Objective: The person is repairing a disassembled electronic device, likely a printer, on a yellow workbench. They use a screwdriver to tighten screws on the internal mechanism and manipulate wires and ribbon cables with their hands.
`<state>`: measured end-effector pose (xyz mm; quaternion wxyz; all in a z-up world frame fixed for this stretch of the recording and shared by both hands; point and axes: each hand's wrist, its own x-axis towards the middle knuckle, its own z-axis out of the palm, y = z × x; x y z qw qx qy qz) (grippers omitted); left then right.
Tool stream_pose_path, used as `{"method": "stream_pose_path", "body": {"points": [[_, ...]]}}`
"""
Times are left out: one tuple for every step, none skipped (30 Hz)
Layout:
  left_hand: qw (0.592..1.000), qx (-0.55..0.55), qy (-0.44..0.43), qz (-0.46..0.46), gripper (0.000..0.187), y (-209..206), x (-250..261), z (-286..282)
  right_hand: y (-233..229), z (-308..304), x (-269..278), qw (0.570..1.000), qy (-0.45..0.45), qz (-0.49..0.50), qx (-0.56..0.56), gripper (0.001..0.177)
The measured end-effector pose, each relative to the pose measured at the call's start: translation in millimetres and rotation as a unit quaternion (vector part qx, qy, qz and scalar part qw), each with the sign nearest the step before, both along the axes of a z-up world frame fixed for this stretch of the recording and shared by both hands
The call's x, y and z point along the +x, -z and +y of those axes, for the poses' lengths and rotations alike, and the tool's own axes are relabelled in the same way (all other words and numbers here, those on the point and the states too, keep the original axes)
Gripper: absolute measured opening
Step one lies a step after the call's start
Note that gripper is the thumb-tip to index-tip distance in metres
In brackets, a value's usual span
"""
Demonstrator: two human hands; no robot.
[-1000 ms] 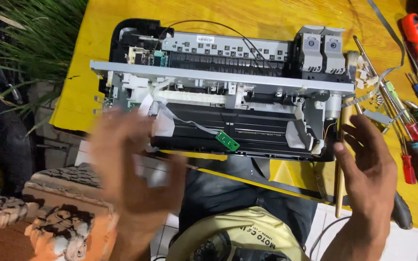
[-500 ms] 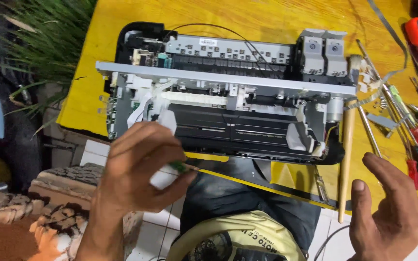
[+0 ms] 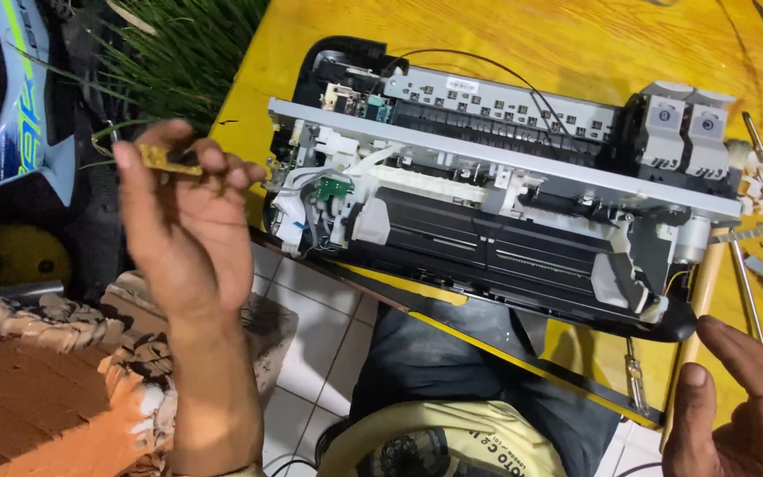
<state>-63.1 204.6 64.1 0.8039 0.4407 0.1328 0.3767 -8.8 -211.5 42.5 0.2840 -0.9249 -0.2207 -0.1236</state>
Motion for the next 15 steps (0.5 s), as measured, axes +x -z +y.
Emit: {"method": "stream_pose_path", "body": {"points": [[1.0,0.0,-0.002,-0.001,0.036,0.2,1.4,-0.6,-3.0,4.0,1.0,1.0,-0.002,-0.001,0.0,0.039],[1.0,0.009,0.029,-0.006,0.037,0.6,2.8,-1.3,-5.8,7.8,2.0,1.0,-0.007,-0.004,0.001,0.038],[0.998,0.017,0.061,-0.009,0.038,1.6,3.9,-2.3,-8.6,11.2,1.5,1.0,-0.011,-0.007,0.002,0.037],[0.998,0.017,0.061,-0.009,0.038,-4.4,11.1,-5.6,-18.6,23.3,4.4,1.0,-0.012,-0.007,0.001,0.037],[0.991,0.092,0.094,-0.001,0.03,-10.2,16.3,-9.7,-29.3,34.8,7.0,0.998,-0.056,-0.023,0.007,0.034],[0.978,0.167,0.127,0.007,0.027,-16.3,21.3,-13.8,-40.2,46.3,9.2,0.994,-0.101,-0.039,0.013,0.03],[0.978,0.166,0.125,0.007,0.027,-27.9,27.8,-18.3,-49.8,61.4,11.6,0.994,-0.103,-0.039,0.012,0.03],[0.955,0.253,0.151,0.032,0.028,-40.2,34.6,-22.9,-60.0,76.3,14.0,0.988,-0.144,-0.055,0.015,0.027],[0.923,0.34,0.174,0.055,0.037,-53.6,42.8,-26.9,-70.2,91.8,17.6,0.98,-0.185,-0.074,0.018,0.024],[0.923,0.341,0.172,0.053,0.037,-58.1,43.7,-23.5,-70.3,96.5,18.0,0.979,-0.187,-0.077,0.019,0.024],[0.862,0.486,0.128,0.063,0.024,-62.1,45.5,-20.4,-69.8,101.0,18.6,0.978,-0.194,-0.062,0.031,0.024],[0.779,0.618,0.082,0.072,0.014,-65.7,47.7,-17.4,-68.8,105.3,19.6,0.977,-0.202,-0.047,0.042,0.026],[0.779,0.618,0.082,0.072,0.014,-58.2,44.9,-12.6,-67.9,106.0,21.5,0.977,-0.202,-0.047,0.042,0.026],[0.712,0.687,0.046,0.139,0.025,-50.2,42.2,-7.8,-66.5,106.7,23.5,0.976,-0.207,-0.047,0.045,0.024],[0.633,0.746,0.011,0.205,0.037,-42.4,39.0,-2.6,-64.9,107.8,25.0,0.975,-0.213,-0.045,0.05,0.022]]}}
